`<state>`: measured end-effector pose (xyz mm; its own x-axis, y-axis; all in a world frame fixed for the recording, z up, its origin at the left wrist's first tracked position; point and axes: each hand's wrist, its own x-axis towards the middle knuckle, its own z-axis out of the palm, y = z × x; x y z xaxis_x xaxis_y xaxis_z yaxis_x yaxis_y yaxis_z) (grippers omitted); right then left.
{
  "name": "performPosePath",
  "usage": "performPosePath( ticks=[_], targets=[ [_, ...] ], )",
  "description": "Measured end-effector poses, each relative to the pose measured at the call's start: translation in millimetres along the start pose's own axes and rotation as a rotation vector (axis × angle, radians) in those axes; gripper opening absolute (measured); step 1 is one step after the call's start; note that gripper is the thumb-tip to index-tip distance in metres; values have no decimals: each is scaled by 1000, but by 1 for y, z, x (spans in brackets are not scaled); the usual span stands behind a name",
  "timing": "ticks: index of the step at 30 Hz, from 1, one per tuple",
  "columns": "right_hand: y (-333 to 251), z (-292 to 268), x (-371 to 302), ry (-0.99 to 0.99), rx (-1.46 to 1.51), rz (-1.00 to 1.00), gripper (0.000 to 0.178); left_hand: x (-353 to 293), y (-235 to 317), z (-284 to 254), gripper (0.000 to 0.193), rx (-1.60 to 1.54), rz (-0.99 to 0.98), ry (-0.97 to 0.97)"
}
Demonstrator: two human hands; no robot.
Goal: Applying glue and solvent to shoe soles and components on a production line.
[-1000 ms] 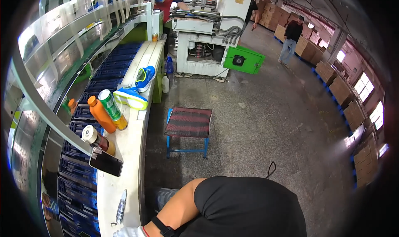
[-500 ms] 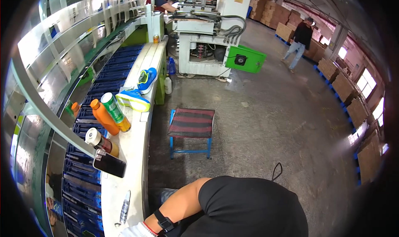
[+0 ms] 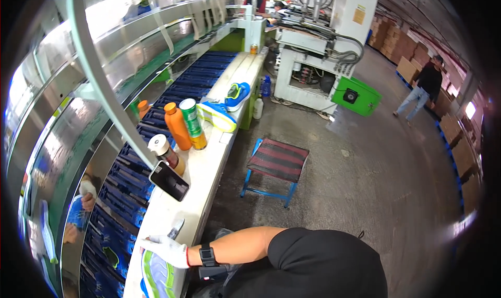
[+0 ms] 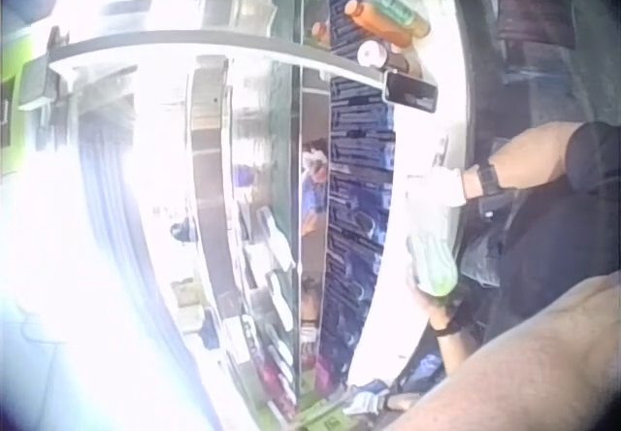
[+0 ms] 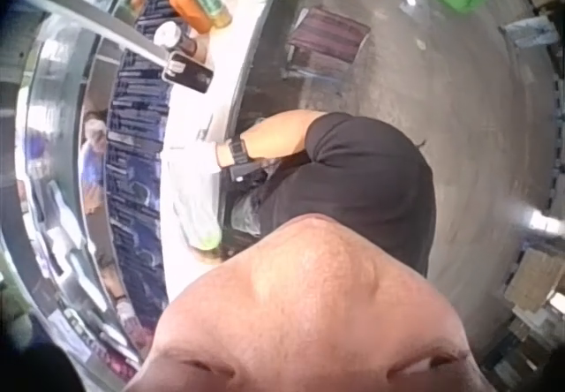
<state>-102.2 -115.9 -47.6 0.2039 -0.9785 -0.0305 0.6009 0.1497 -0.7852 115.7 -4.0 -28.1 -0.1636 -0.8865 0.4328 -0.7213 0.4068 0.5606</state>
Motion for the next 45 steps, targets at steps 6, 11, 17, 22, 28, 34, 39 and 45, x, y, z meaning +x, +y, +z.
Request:
performPosePath(
  ticks=[6,11,17,22,28,34,39,45],
  targets=[
    [-6,12,0,-769,-909,-413,86,4,7,-43,69,-41,-188,43],
    [-55,-10,42,-768,-926,-519,118,100,30,-14,76,-56,31,-149],
    [-12,4,64,-508,-245,-317,45,118,16,-26,76,-109,-225,-279],
    [6,2,77,-427,361,-132,45,112,8,-27,82,4,-395,-289],
    [-9,2,80,-473,-210,-169,57,133,10,-21,77,22,-380,-307],
    [-15,-17,88,-461,-105,-120,47,152,21,-11,68,129,-192,-290],
    [-7,-21,110,-437,528,162,50,147,-4,-19,72,30,-353,-336],
    [-13,2,91,-425,-123,-113,47,151,4,-19,70,58,-286,-334]
  ],
)
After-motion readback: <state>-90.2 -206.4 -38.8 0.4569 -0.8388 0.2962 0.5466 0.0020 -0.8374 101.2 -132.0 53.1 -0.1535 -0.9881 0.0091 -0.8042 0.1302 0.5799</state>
